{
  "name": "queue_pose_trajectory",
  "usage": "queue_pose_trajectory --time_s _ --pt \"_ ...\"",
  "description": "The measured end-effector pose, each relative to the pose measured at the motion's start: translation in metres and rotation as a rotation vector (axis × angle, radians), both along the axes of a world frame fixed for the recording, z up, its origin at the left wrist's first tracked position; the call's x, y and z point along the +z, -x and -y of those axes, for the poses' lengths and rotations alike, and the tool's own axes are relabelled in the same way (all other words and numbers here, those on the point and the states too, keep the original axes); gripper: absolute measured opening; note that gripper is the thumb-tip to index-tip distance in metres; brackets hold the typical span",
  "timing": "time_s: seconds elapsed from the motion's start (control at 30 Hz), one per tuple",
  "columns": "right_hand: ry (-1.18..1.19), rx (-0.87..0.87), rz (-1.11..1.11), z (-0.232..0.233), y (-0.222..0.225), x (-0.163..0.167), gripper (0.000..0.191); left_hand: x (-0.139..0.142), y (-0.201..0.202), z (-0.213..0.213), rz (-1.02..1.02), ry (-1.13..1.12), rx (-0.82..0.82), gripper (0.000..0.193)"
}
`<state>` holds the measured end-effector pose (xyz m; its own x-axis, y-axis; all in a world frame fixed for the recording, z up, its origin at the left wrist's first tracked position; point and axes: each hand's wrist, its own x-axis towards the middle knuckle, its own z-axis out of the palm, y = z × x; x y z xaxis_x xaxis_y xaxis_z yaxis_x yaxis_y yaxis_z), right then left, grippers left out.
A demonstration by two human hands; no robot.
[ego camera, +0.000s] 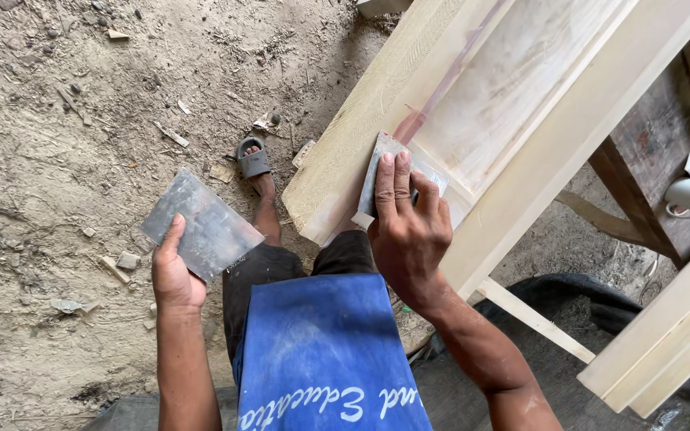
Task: The person applies wood filler to a wooden frame using a putty knife, then sands the surface with sandpaper and a sanding disc. The person smooths the frame edges and surfaces, removing excess filler and dust.
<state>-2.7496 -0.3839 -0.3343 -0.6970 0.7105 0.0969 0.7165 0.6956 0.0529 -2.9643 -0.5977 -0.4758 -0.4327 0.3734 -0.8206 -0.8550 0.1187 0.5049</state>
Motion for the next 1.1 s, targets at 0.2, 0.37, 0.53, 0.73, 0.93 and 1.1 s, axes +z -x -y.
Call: queue_pose_trajectory --time_s 0.2,0.37,0.53,0.73,0.93,1.1 --pt "-0.010 0.000 -0.008 0.024 0.001 0.001 0.048 0.003 0.003 0.006 0.018 0.030 0.012 0.045" --pt "0.040 0.025 -0.027 0.049 0.003 0.010 0.041 0.010 0.005 0.015 0.020 -0.010 -0.009 0.050" --pt "0.354 0.001 -0.285 0.061 -0.028 0.042 0.036 0.032 0.010 0.020 0.014 -0.085 -0.002 0.052" --pt "1.262 -0.476 -1.185 0.049 -0.091 0.060 0.021 0.087 0.011 0.012 0.080 -0.326 0.007 0.049" --pt "1.271 -0.310 -1.547 0.070 -0.096 0.064 0.022 0.156 -0.021 -0.018 0.020 -0.390 -0.141 0.044" --pt "0.639 0.142 -1.142 0.103 -0.069 0.094 0.020 0.193 -0.067 -0.034 -0.135 -0.421 -0.164 0.035"
